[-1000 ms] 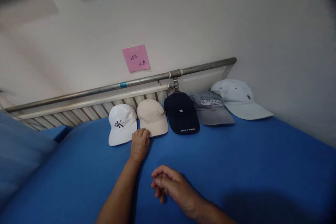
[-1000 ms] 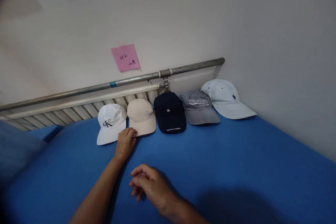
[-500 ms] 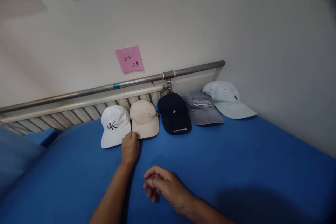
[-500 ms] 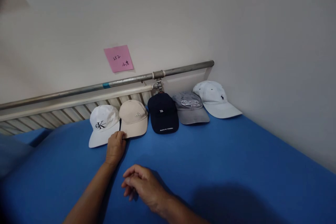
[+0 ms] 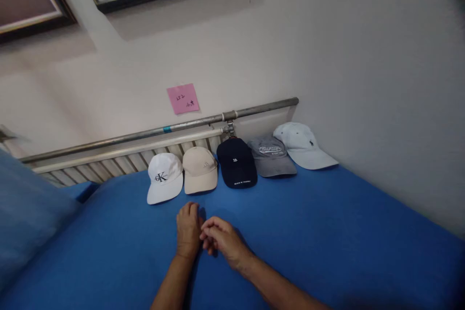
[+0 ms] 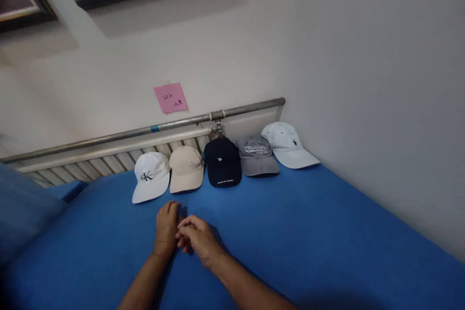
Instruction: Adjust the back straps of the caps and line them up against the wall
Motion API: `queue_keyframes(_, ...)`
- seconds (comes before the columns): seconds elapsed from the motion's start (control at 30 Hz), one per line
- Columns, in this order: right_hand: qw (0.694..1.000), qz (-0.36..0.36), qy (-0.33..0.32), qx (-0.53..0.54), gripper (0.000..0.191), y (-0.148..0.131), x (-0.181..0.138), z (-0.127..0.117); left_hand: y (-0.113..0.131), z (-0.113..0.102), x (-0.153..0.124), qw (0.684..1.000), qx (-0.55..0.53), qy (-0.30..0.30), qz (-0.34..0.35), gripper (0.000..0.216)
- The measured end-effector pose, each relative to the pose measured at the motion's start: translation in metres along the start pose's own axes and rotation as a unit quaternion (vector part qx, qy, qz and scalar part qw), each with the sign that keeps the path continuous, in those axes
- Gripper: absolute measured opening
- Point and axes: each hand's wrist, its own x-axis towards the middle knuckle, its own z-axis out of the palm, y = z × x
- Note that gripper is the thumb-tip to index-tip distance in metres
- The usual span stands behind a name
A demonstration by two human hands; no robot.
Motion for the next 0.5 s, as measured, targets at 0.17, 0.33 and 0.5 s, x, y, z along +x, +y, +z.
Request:
queue_keyframes(0.17,0.996,-0.043,0.074,-0.012,0.012,-0.005,-0.003,-0.018,0.031,-0.013,-0.023,1.000,-0.013,-0.010,0.025,0.020)
queue_keyframes(0.33,0.992,-0.053,0.111,-0.039,0.008,-0.008,-0.026,-0.041,0.046,-0.012,-0.049,0.996,-0.030,-0.013,0.086,0.020)
queue_keyframes(0.5,0.985,-0.074,0.113,-0.110,0.008,-0.024,-0.059,-0.077,0.053,-0.006,-0.066,0.991,-0.040,-0.026,0.129,0.025)
